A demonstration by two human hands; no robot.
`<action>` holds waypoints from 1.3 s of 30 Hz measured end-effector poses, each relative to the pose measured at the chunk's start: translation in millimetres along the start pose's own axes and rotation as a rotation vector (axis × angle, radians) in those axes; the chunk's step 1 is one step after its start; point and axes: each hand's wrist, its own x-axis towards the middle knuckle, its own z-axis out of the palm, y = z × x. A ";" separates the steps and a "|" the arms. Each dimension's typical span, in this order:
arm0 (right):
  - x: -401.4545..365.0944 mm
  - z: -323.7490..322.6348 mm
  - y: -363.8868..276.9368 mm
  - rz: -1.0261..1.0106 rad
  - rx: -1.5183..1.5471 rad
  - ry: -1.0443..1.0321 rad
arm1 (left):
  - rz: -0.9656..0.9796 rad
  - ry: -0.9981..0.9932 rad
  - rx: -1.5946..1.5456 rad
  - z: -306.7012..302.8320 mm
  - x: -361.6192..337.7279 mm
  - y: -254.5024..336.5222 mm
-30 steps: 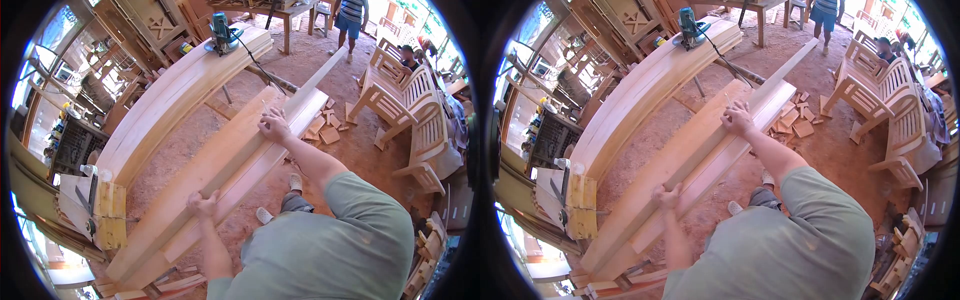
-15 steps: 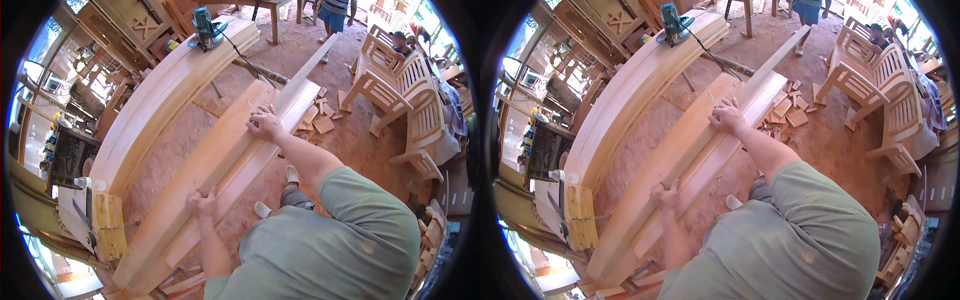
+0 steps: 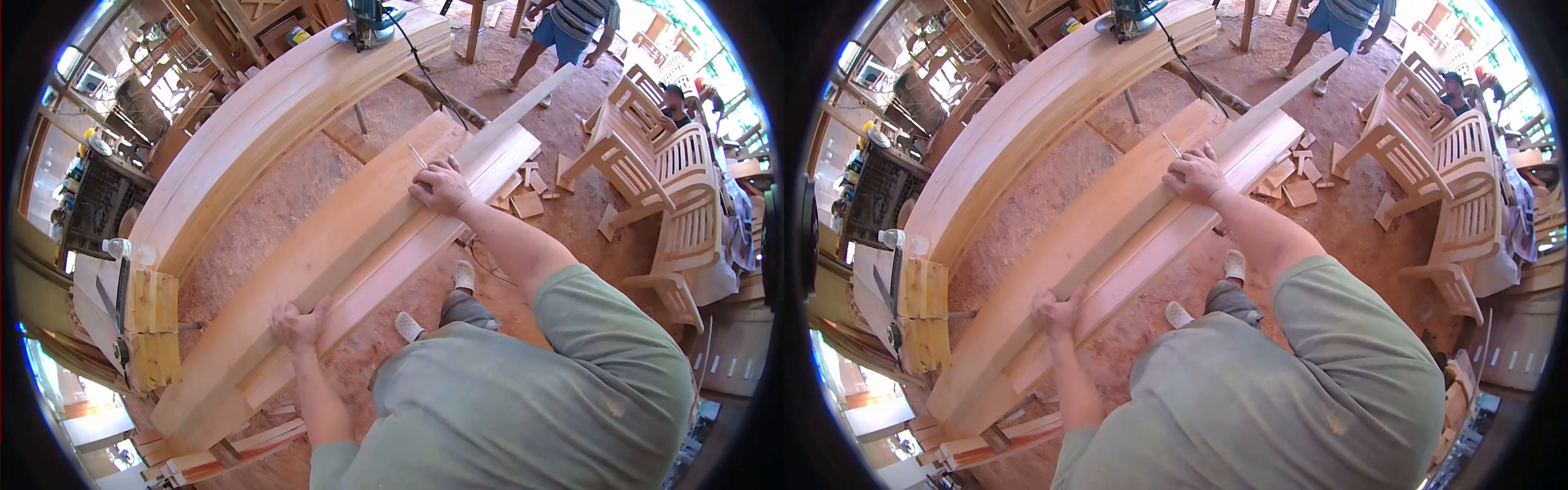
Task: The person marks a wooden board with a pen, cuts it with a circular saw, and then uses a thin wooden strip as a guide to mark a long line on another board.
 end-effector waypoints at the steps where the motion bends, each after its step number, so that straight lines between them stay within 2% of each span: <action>1: -0.7 -1.2 -1.0 -0.002 -0.001 -0.010 | -0.009 -0.005 -0.001 0.1 -1.2 -1.5; 4: 1.0 -4.8 0.5 -0.040 -0.074 0.001 | -0.030 -0.035 0.044 6.5 1.1 -0.2; 6: 4.5 0.5 7.1 -0.099 0.011 0.063 | 0.010 0.004 0.049 11.3 1.1 -6.1; 7: 4.4 -4.2 4.9 -0.089 -0.034 0.020 | -0.043 -0.093 -0.006 3.3 6.1 2.7; 8: 3.5 -6.9 0.6 -0.057 -0.032 0.013 | 0.006 0.004 -0.018 10.5 4.8 -0.1; 9: 4.9 -5.1 0.3 -0.160 -0.073 0.100 | -0.058 -0.061 0.016 11.0 5.5 -3.6; 10: 7.3 11.3 21.3 -0.034 0.131 -0.065 | -0.080 -0.067 0.007 9.1 4.6 -4.4; 11: 9.3 4.4 12.7 -0.022 0.161 -0.098 | -0.104 -0.052 -0.073 -2.5 5.2 -0.5; 12: 9.3 -4.1 -0.3 -0.104 0.022 -0.040 | -0.084 -0.019 -0.034 7.1 1.5 -4.2; 14: 8.1 -1.5 6.1 -0.058 -0.051 -0.059 | -0.138 -0.134 -0.060 -4.1 3.6 1.4; 15: 8.5 -3.4 4.9 -0.010 -0.086 -0.086 | -0.175 -0.115 -0.054 -2.8 2.3 0.4; 20: 9.1 -1.4 6.3 0.002 -0.100 -0.084 | -0.158 -0.218 -0.116 -3.5 3.2 -1.5; 25: 6.9 3.4 13.3 -0.076 -0.172 0.042 | -0.112 -0.142 -0.133 -4.4 1.3 -2.7; 28: 5.0 8.1 17.9 -0.041 -0.141 0.112 | -0.084 -0.109 -0.183 -5.0 -0.3 -2.5; 31: 6.2 9.5 24.7 -0.061 -0.177 0.038 | -0.050 -0.038 -0.191 0.5 -2.9 -4.0; 35: 1.9 10.7 22.6 -0.136 -0.166 0.182 | 0.024 0.087 -0.140 5.1 -6.1 -2.4; 37: 0.4 6.8 16.8 -0.121 -0.191 0.163 | 0.011 0.108 -0.121 4.7 -6.6 0.2; 39: -1.4 6.6 14.5 -0.279 -0.245 0.334 | 0.007 0.120 -0.107 4.5 -7.5 2.9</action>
